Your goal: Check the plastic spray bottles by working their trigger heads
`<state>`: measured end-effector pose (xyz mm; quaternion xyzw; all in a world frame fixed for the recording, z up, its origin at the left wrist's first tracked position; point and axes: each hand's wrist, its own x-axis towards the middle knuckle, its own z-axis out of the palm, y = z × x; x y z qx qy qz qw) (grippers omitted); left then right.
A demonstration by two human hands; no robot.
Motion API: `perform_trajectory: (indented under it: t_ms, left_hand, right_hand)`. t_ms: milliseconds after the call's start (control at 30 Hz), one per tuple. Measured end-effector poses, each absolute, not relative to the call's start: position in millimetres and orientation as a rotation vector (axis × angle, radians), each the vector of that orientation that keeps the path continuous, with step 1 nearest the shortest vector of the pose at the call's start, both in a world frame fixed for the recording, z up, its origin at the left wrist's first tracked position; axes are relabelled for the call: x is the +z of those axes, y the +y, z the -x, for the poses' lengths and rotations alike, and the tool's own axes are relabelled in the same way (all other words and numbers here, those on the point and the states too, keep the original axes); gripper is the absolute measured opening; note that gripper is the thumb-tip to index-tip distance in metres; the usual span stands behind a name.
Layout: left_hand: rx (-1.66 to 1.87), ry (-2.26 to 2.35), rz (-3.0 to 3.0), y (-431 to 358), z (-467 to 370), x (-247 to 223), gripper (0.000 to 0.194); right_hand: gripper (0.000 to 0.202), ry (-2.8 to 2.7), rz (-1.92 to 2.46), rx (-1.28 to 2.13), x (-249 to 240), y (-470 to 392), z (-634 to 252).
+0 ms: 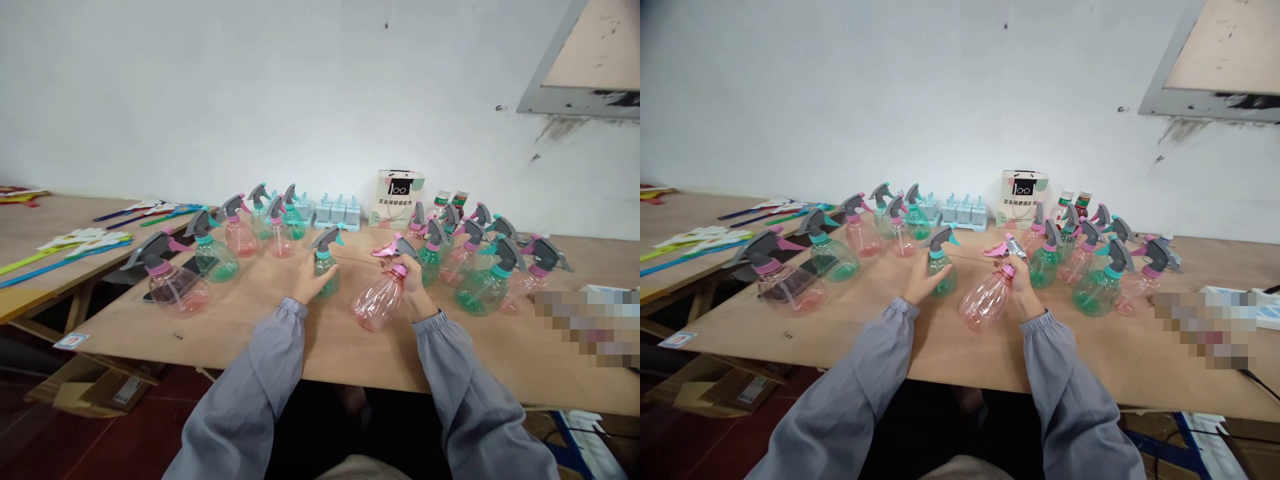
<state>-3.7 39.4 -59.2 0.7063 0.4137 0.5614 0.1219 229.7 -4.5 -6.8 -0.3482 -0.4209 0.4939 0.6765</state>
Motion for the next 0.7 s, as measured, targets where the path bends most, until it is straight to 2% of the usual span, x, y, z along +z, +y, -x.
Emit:
perform_trajectory:
  t_ms: [133,300,400,567,700]
  left_hand:
    - [1.630,1.207,-2.056,38.9,3.7,-58.5,0.042]
    - [1.603,1.216,-2.037,38.3,3.5,-57.6,0.044]
    - [1.603,1.240,-2.027,38.3,3.3,-58.4,0.044]
    - [1.623,1.203,-2.040,38.7,3.2,-58.5,0.042]
    - [1.635,1.185,-2.037,39.1,3.2,-57.8,0.045]
  right_hand:
    - [0.019,-0.921,0.857,1.097,-5.8,-8.3,-225.6]
    - [0.011,-0.940,0.754,1.019,-2.3,-12.4,-228.2]
    - [0.017,-0.960,0.838,0.945,0.0,-18.0,-238.8]
    - [0.030,-1.104,1.011,0.641,3.0,-42.2,-280.6]
    - [0.033,-0.935,1.280,0.285,0.5,-63.4,-321.4]
